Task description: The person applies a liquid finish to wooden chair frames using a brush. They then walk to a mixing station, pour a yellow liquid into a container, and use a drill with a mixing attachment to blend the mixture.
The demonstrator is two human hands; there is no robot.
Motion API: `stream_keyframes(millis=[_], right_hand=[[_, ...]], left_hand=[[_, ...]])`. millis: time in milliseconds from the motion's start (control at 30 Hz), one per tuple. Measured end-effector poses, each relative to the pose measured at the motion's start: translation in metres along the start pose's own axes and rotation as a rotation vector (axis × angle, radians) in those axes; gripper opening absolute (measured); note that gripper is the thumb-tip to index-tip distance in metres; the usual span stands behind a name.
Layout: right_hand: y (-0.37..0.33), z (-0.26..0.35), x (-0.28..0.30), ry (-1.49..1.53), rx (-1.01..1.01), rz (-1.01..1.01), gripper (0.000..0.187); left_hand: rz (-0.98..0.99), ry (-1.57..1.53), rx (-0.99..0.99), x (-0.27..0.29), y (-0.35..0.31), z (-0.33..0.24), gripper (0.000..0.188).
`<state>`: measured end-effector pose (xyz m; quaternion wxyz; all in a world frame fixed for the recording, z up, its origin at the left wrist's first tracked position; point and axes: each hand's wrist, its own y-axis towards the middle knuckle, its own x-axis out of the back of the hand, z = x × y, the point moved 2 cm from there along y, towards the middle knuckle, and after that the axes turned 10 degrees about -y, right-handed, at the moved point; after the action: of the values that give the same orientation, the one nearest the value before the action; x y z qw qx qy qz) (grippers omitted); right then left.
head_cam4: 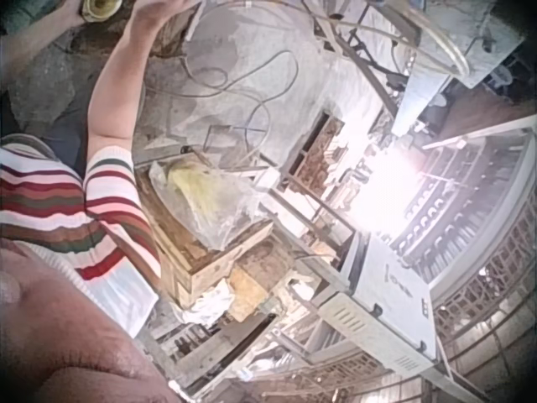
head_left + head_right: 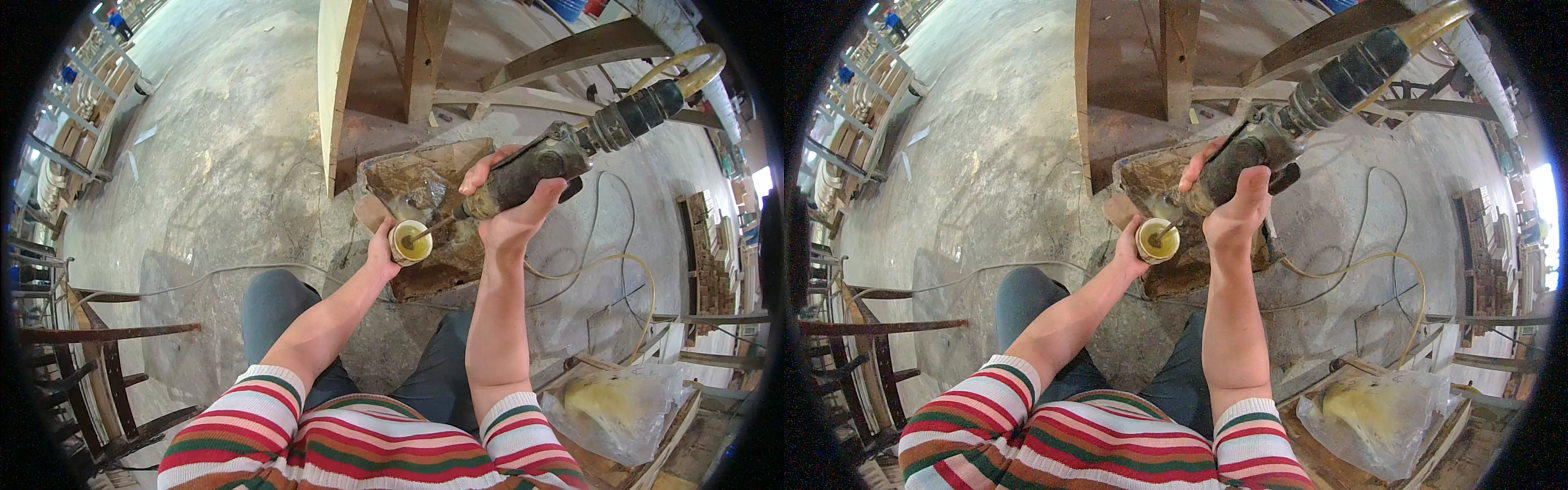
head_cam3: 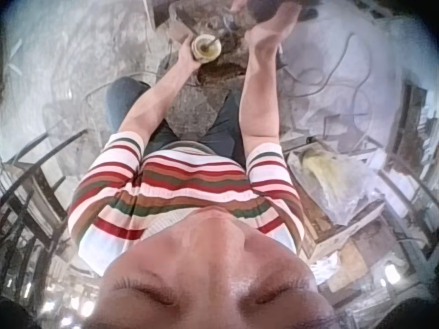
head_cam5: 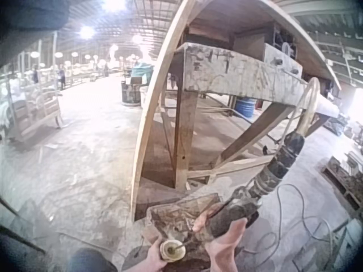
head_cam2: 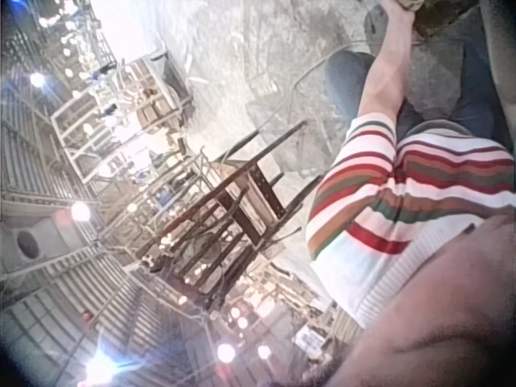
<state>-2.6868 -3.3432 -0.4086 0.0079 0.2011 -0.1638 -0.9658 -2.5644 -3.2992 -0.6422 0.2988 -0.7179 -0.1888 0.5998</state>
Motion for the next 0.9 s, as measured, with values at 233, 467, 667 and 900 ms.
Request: stream_keyframes(millis=[233,467,667,900], right_hand=[[0.0,0.002,0.001,-0.04,0.013,-0.006,0.075],[0.003,0.002,0.003,0.055,0.008,-0.021,0.074],[0.007,0.002,0.011,0.006,0.022,0.009,0.071],[0.007,0.002,0.011,0.109,0.037,0.06,0.065]], left_hand=[[-0.011,0.006,0.083,-0.001,-0.003,0.003,0.042],[-0.009,0.021,0.123,0.003,0.001,0.002,0.039],[-0.032,0.059,0.122,0.004,0.005,0.006,0.039],[-0.037,0.083,0.107,0.012,0.014,0.002,0.043]])
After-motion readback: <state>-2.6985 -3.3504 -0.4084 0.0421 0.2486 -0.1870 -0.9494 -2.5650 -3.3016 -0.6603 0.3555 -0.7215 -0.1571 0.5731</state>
